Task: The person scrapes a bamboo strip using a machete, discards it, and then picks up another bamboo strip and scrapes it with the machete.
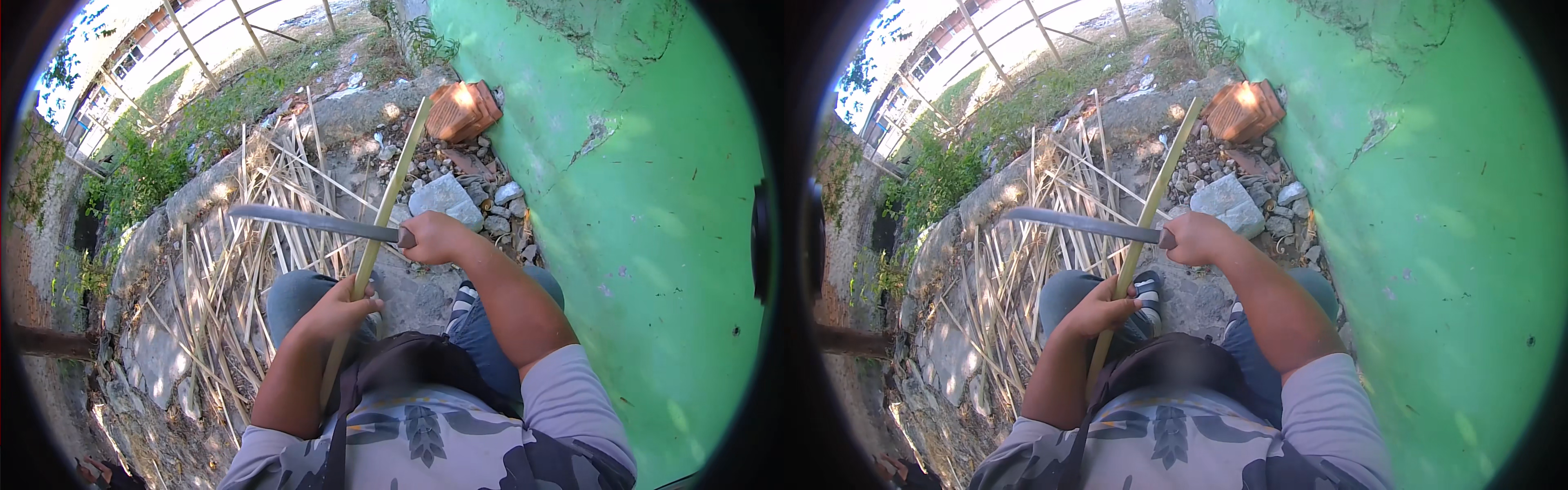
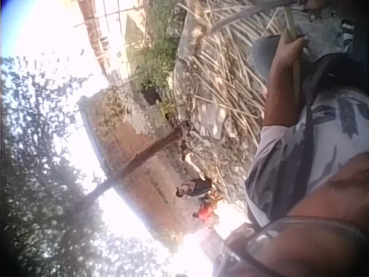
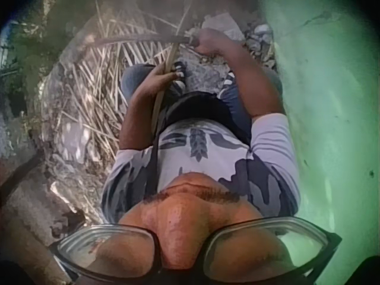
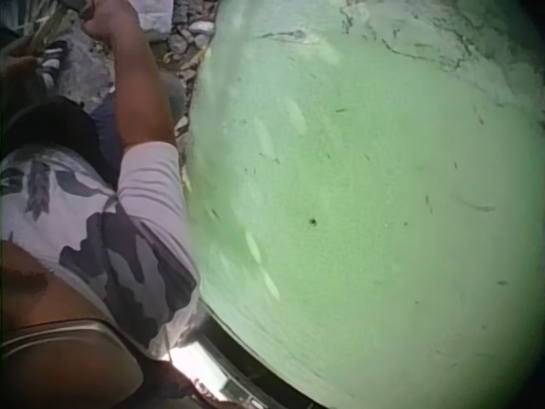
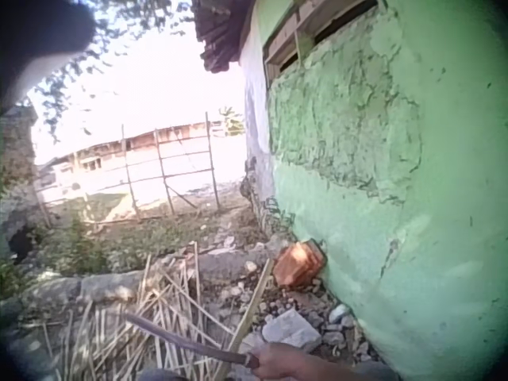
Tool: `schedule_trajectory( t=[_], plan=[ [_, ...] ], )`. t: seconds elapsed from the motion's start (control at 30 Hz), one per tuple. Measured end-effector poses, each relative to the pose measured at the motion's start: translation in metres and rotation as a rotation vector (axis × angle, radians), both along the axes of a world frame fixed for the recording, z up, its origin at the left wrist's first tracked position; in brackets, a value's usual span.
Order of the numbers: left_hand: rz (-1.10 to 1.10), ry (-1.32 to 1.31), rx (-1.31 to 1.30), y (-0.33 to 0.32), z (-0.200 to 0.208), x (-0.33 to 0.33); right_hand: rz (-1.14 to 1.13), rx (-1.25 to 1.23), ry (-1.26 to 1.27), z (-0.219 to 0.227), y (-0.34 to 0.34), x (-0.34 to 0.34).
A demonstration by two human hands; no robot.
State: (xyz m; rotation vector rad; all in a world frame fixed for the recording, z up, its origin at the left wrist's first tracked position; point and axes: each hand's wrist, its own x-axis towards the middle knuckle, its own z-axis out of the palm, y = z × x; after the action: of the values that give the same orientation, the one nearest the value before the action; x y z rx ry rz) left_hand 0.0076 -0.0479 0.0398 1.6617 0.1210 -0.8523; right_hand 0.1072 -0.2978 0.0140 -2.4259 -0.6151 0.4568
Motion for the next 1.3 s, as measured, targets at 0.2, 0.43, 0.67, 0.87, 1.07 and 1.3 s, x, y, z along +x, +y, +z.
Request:
schedule_trajectory(
  t=[0.2,0.43,0.67,0.87,1.07,1.3],
  plan=[
    [0.001,-0.037,0.017,-0.001,-0.001,-0.001,0.026,-0.084,-0.143,-0.001,-0.002,0.000],
    [-0.016,-0.031,0.045,-0.002,0.000,-0.001,-0.274,0.068,-0.003,-0.016,-0.025,0.018],
    [0.020,-0.007,-0.004,0.001,-0.003,-0.002,-0.252,0.127,0.073,-0.011,-0.019,0.018],
    [-0.007,-0.018,0.014,-0.001,-0.004,0.000,-0.197,0.045,0.085,-0.009,-0.020,0.018],
    [-0.013,-0.033,0.025,-0.002,-0.003,-0.001,-0.183,0.023,0.080,-0.008,-0.021,0.018],
    [-0.013,-0.040,0.031,-0.001,-0.004,-0.002,-0.187,0.015,0.087,-0.007,-0.020,0.018]
  ],
)
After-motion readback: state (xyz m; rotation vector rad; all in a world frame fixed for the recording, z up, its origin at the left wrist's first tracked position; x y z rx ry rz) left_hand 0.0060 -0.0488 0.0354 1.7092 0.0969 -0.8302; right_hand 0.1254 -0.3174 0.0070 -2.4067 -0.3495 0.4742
